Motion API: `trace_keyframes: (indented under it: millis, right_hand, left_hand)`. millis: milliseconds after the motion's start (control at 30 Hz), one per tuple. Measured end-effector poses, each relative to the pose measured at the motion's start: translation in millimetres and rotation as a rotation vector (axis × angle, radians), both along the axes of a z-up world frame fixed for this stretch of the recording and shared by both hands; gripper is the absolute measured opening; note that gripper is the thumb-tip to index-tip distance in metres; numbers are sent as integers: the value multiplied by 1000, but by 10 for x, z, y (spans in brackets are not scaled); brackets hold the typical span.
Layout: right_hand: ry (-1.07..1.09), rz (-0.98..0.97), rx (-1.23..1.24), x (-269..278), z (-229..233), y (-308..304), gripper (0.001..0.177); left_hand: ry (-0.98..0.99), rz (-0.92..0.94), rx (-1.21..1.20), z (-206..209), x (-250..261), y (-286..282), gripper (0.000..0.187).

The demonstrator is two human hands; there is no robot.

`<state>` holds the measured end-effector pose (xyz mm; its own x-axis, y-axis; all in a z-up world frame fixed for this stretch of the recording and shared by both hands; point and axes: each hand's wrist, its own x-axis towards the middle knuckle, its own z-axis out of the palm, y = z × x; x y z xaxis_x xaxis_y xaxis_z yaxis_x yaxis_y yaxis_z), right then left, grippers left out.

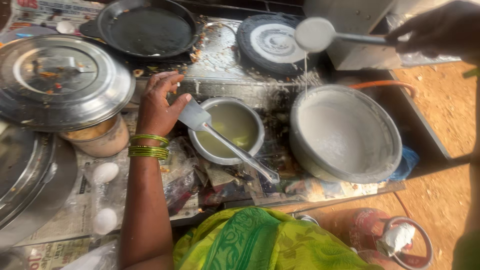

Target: The person prepares dosa batter, pours it onto hot pans, spreads it into thin circles, adds oil, and flips the cooking dosas. They remove finished dosas to a tray and continue the cycle with fresh batter.

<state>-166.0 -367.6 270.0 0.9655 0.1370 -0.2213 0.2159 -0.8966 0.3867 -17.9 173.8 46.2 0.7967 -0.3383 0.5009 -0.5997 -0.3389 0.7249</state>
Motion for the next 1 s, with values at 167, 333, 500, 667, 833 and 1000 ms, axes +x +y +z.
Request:
trace_keyframes:
  millis: [167,333,500,667,833,1000]
  right_hand:
    - [-375,-162,705,1324,-247,1202,34]
    - [-723,-36,384,2277,-1188,2754,24]
    - [-704,-39,938,2485,-1615,2863,24]
    - [-135,-371,1079,2818,-1839,3176,31]
    - [-99,-184,927,2685,-1930,3526,34]
    - [-172,-433,931,2488,-2121,3100,35]
  left_hand:
    - [11,118,58,264,-291,445,44]
    - [-36,206,140,330,-495,840,42]
    - [-11,273,227,294,-636,1269,45]
    - [-55,498,565,190,-540,1298,48]
    - [-18,633,606,122,-306,1167,80]
    - [49,642,731,223,-121,1167,97]
